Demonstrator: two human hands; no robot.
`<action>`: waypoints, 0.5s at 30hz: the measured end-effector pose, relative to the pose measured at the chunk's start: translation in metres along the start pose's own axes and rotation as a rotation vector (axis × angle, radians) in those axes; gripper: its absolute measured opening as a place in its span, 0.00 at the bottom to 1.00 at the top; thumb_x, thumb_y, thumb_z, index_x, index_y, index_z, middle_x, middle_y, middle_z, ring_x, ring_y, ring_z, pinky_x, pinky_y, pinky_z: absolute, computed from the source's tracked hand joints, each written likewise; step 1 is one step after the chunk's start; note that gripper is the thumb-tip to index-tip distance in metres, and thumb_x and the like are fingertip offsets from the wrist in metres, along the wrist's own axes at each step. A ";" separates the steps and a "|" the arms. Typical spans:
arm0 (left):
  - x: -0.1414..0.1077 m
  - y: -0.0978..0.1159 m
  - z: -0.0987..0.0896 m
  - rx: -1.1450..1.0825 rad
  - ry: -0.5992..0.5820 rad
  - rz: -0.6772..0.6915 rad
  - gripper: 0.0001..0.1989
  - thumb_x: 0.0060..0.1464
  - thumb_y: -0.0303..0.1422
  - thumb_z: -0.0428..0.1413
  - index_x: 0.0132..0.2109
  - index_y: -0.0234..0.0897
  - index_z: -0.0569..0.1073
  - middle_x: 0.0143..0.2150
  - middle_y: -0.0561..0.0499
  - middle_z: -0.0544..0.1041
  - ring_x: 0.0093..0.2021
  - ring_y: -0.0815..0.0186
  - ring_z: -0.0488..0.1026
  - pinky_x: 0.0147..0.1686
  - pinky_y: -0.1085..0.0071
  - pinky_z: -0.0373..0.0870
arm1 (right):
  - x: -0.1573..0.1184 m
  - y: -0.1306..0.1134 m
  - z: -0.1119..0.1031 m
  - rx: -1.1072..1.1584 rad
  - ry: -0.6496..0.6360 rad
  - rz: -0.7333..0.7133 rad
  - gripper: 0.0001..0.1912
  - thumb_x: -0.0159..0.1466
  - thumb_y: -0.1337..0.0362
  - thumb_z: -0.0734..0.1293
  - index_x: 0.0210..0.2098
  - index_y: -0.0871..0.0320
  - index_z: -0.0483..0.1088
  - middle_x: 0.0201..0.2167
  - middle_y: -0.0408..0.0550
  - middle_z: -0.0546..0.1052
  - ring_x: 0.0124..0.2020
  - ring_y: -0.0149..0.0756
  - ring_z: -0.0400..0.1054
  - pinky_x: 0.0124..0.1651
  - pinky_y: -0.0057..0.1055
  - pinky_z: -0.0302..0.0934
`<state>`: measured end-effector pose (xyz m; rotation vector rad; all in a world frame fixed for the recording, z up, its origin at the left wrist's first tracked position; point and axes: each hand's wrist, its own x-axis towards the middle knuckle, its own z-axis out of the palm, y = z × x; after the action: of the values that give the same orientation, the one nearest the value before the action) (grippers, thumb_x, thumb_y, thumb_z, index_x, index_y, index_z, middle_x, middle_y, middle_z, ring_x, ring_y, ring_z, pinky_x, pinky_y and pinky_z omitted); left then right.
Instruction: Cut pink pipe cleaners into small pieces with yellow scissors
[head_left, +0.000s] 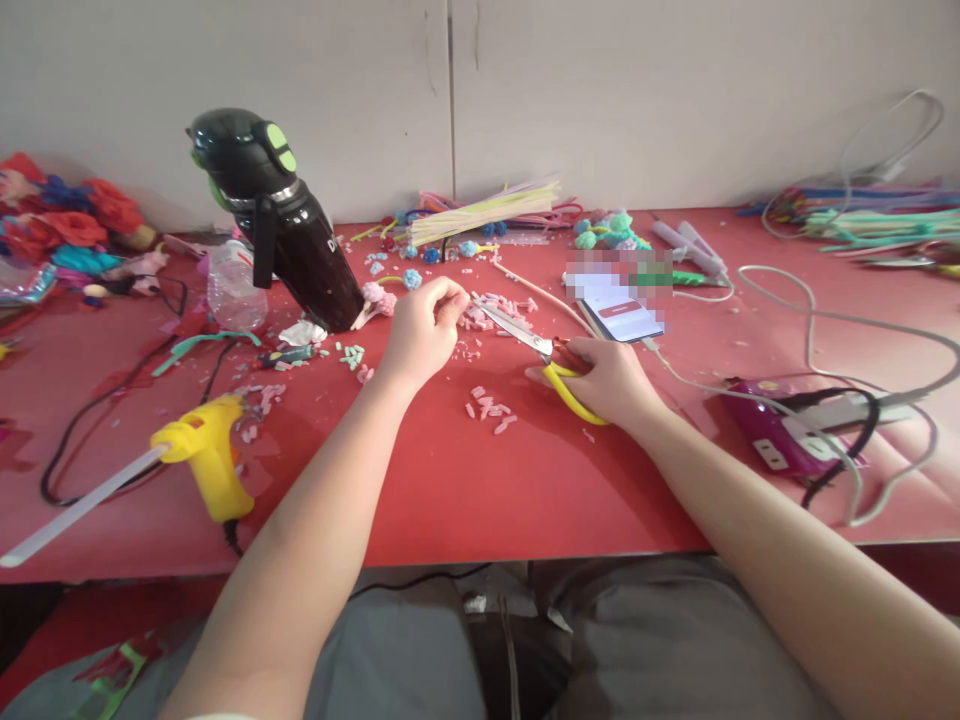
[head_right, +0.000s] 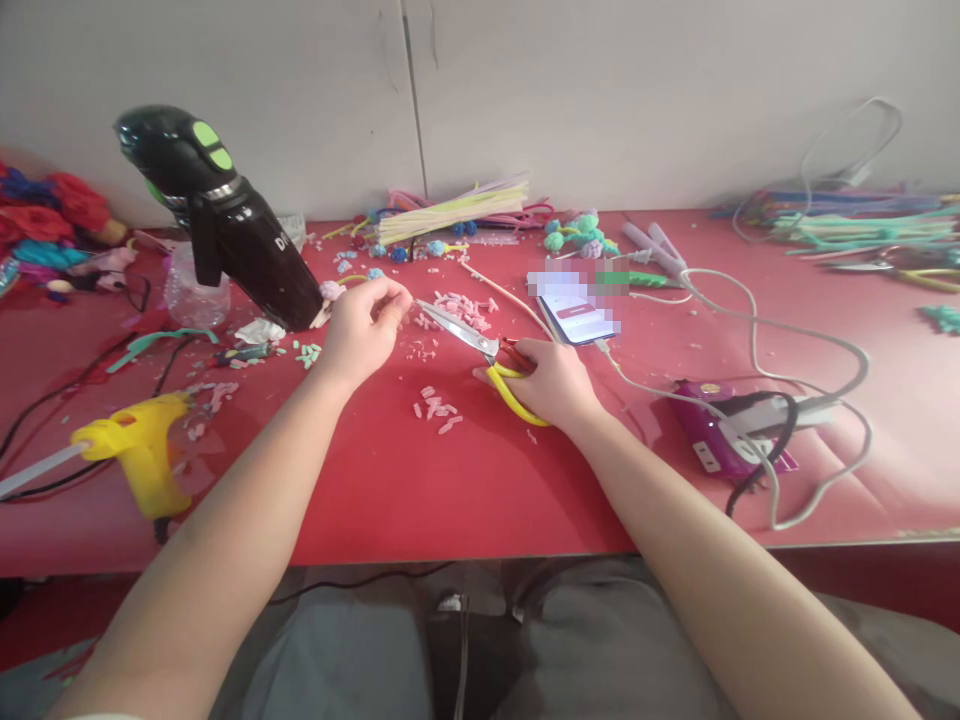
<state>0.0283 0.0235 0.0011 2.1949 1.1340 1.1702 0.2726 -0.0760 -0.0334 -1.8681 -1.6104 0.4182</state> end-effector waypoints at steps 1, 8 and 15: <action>0.000 0.000 0.000 0.001 0.001 -0.003 0.12 0.72 0.34 0.56 0.35 0.41 0.70 0.30 0.53 0.74 0.30 0.64 0.68 0.35 0.66 0.65 | 0.000 0.000 0.000 -0.003 0.004 0.001 0.42 0.49 0.22 0.72 0.22 0.51 0.50 0.20 0.37 0.51 0.27 0.31 0.45 0.29 0.35 0.41; 0.001 0.000 -0.001 -0.004 0.004 0.000 0.12 0.71 0.34 0.57 0.35 0.42 0.70 0.31 0.52 0.76 0.31 0.64 0.69 0.36 0.65 0.66 | -0.001 -0.002 -0.001 0.021 0.021 -0.013 0.40 0.52 0.25 0.72 0.23 0.51 0.51 0.21 0.37 0.52 0.27 0.31 0.46 0.29 0.34 0.44; 0.002 -0.002 -0.001 -0.002 0.020 0.006 0.13 0.70 0.39 0.57 0.35 0.42 0.70 0.30 0.51 0.76 0.31 0.64 0.69 0.35 0.66 0.66 | -0.001 0.000 -0.001 0.013 -0.009 -0.018 0.41 0.50 0.24 0.72 0.23 0.51 0.51 0.21 0.37 0.52 0.27 0.31 0.46 0.29 0.34 0.43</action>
<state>0.0274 0.0257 0.0012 2.1918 1.1347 1.1982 0.2732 -0.0776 -0.0332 -1.8431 -1.6255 0.4296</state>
